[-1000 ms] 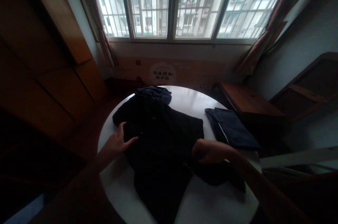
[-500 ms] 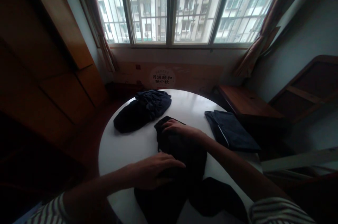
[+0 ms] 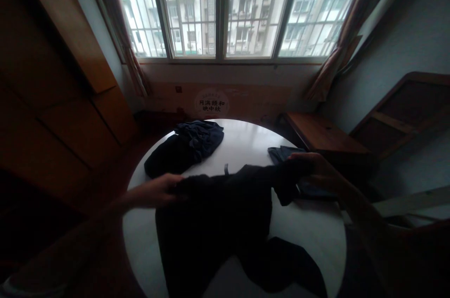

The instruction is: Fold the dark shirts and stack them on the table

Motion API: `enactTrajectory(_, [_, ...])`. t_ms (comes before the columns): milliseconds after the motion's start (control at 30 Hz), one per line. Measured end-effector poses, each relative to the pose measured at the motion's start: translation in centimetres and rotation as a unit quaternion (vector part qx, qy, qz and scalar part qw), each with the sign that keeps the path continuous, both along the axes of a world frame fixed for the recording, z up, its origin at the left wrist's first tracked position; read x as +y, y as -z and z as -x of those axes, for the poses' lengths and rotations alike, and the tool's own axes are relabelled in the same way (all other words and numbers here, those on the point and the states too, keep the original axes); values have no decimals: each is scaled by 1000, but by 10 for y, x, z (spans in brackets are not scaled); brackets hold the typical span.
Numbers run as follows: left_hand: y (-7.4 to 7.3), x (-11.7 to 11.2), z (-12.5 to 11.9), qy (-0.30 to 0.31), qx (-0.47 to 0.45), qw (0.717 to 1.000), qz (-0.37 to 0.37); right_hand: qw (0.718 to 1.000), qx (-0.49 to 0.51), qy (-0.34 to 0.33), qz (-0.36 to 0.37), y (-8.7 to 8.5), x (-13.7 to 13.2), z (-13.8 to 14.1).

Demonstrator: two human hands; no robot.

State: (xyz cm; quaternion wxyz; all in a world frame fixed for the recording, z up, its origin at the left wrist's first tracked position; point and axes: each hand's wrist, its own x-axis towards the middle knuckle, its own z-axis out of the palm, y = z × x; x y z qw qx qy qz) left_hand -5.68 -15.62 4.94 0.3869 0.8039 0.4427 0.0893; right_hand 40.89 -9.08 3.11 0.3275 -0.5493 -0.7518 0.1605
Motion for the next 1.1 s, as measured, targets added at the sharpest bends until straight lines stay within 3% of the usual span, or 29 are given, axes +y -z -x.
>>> enactTrajectory(100, [-36, 77, -4, -55, 6, 992, -115, 998, 39, -9, -40, -30, 32, -1])
enactTrajectory(200, [-59, 147, -30, -146, 59, 933, -322, 988, 36, 99, -111, -49, 74, 12])
enactTrajectory(267, [-64, 174, -54, -190, 87, 888, -409, 979, 26, 163, -123, -46, 93, 23])
enactTrajectory(333, [-57, 179, -77, -192, 102, 876, -431, 978, -9, 177, -109, -32, 95, 33])
enactTrajectory(433, [-22, 145, -102, -128, 125, 898, -402, 992, -78, 70, -73, 2, 63, 44])
enactTrajectory(567, [39, 51, -108, 41, 126, 946, -295, 985, -120, -126, -8, 49, -20, 48])
enactTrajectory(633, [61, 4, -102, 57, 105, 963, -243, 976, -133, -174, 1, 65, -55, 50])
enactTrajectory(700, [73, -29, -95, 60, 95, 975, -193, 970, -147, -195, -7, 76, -77, 56])
enactTrajectory(800, [79, -48, -87, 53, 83, 986, -135, 964, -170, -199, -47, 82, -86, 67])
enactTrajectory(900, [73, -43, -75, 44, 49, 989, -130, 966, -151, -200, -65, 74, -86, 69])
enactTrajectory(1000, [52, -39, -56, 34, 40, 984, -170, 977, -71, -200, -14, 52, -97, 56])
enactTrajectory(1100, [24, -50, -36, 71, 92, 984, -136, 966, -42, -245, 74, 29, -116, 39])
